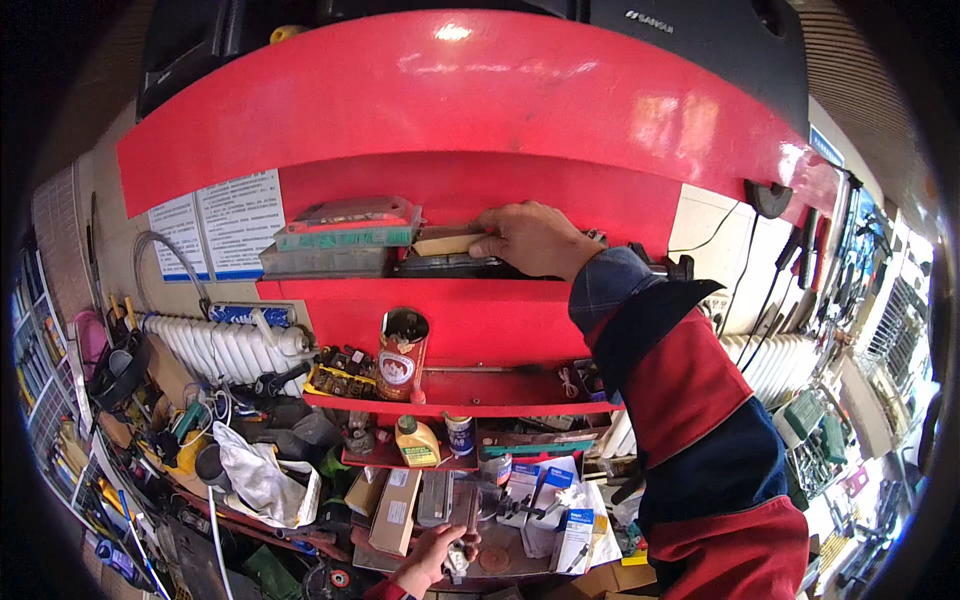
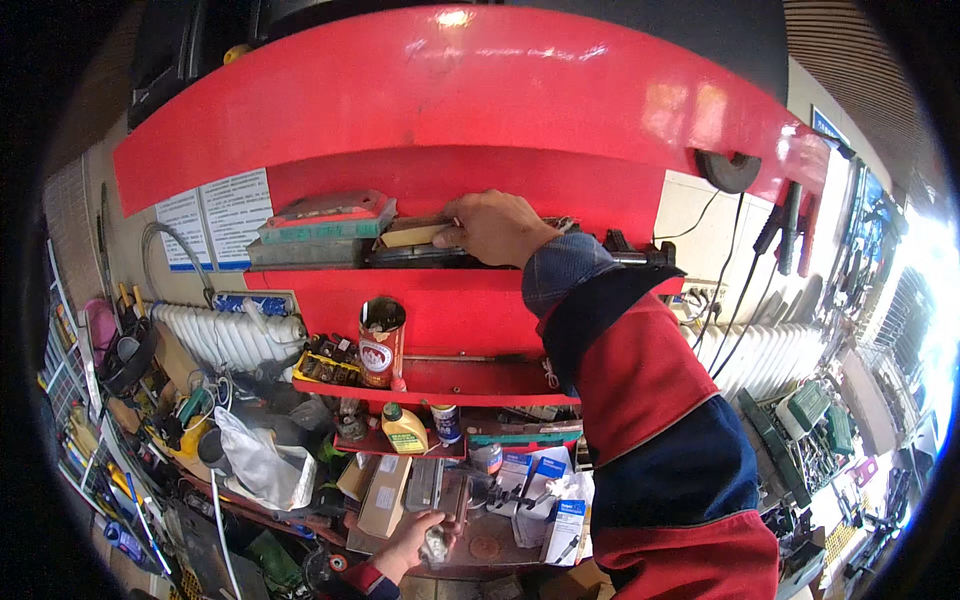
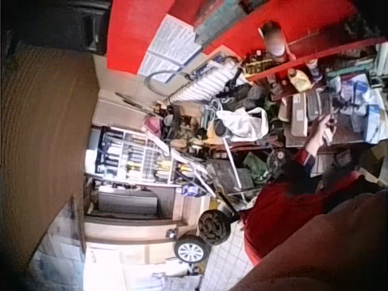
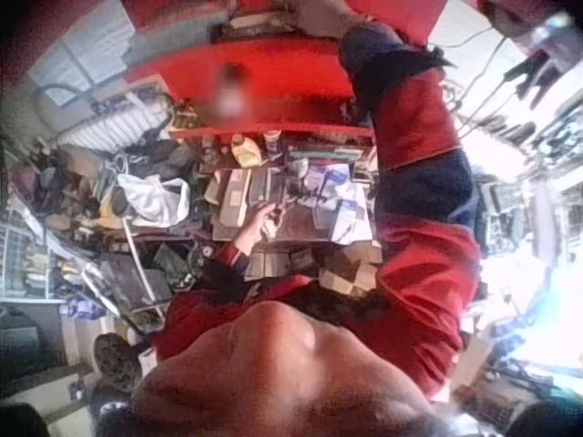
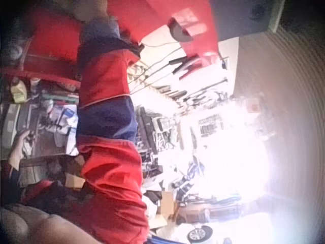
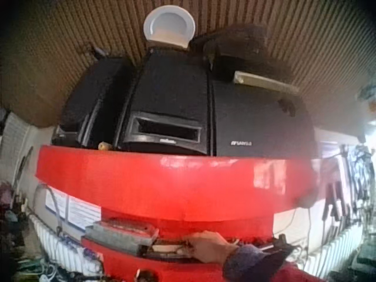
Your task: The person retrieves a small metal part from a red tool cabinet and then sits on a stool to assemble it with a black plastic trim piece. They repeatedly insert and remove the metal part to test the fit before placing the assembled piece on the floor.
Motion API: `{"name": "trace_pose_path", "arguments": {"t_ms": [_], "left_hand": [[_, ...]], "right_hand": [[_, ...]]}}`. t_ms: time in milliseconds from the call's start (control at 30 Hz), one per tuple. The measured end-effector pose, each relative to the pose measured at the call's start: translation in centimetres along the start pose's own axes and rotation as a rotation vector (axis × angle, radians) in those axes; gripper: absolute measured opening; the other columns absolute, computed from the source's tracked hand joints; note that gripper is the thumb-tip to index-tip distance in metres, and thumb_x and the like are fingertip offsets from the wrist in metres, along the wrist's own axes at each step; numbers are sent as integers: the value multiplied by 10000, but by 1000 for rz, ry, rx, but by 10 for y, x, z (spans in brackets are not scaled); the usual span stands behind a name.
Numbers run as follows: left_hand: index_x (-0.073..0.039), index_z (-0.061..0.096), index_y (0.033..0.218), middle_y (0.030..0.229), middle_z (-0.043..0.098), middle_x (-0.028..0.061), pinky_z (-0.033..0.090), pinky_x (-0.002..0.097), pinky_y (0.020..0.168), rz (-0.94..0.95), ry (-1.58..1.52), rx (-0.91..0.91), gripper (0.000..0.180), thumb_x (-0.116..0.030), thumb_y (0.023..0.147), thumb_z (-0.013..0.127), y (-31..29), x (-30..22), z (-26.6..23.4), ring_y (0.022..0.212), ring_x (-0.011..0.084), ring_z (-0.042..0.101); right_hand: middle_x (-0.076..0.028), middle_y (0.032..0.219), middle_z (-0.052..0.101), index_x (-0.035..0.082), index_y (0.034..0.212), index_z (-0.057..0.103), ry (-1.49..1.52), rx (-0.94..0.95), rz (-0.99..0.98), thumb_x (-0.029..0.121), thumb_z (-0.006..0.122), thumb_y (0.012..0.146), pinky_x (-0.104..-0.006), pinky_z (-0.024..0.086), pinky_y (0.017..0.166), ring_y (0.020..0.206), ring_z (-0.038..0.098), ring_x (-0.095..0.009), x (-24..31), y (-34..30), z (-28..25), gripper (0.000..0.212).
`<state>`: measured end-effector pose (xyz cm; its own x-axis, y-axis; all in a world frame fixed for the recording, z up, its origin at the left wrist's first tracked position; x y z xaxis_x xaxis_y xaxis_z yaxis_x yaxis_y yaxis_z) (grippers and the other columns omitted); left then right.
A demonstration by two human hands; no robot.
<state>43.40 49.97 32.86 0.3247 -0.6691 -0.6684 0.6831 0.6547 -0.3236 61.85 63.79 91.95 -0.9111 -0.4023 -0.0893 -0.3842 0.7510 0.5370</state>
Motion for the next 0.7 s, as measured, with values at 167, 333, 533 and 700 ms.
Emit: {"name": "trace_pose_path", "arguments": {"t_ms": [167,333,533,700], "left_hand": [[15,723,1163,1039,795,184,628,453,716,-115,-52,-83,298,-261,1075,651,5,30,-28,817,316,761],[4,704,1106,939,763,145,629,380,641,-56,-86,-136,208,-198,1062,683,-4,27,-8,741,236,735],[-9,717,1072,929,759,141,635,393,640,-101,-113,-307,179,-185,1036,715,-28,32,-17,714,226,717],[-30,737,1016,888,758,112,628,369,662,-159,-168,-337,245,-269,1050,696,-29,51,-41,735,236,725]], "right_hand": [[-188,1058,777,150,1118,804,-32,-107,159,514,628,1056,-549,579,891,1057,733,-415,-19,3,-19,410],[-183,1195,770,130,1212,802,-20,277,107,441,758,947,-526,538,1025,1236,678,-381,-42,-13,-4,411],[-202,1163,784,106,1300,773,-213,333,75,249,835,743,-496,577,998,1165,728,-402,-66,-45,-5,578],[-191,1106,778,109,1270,774,-165,308,226,201,796,749,-500,590,931,1116,744,-368,-93,-30,-21,529]]}}
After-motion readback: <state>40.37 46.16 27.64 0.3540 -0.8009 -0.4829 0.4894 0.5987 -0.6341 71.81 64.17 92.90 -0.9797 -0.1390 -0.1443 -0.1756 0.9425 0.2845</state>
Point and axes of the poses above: each hand's wrist, its own y-axis towards the middle knuckle, its own z-axis out of the palm, x = y × z, the point moved 9 cm from there along y, towards the middle knuckle
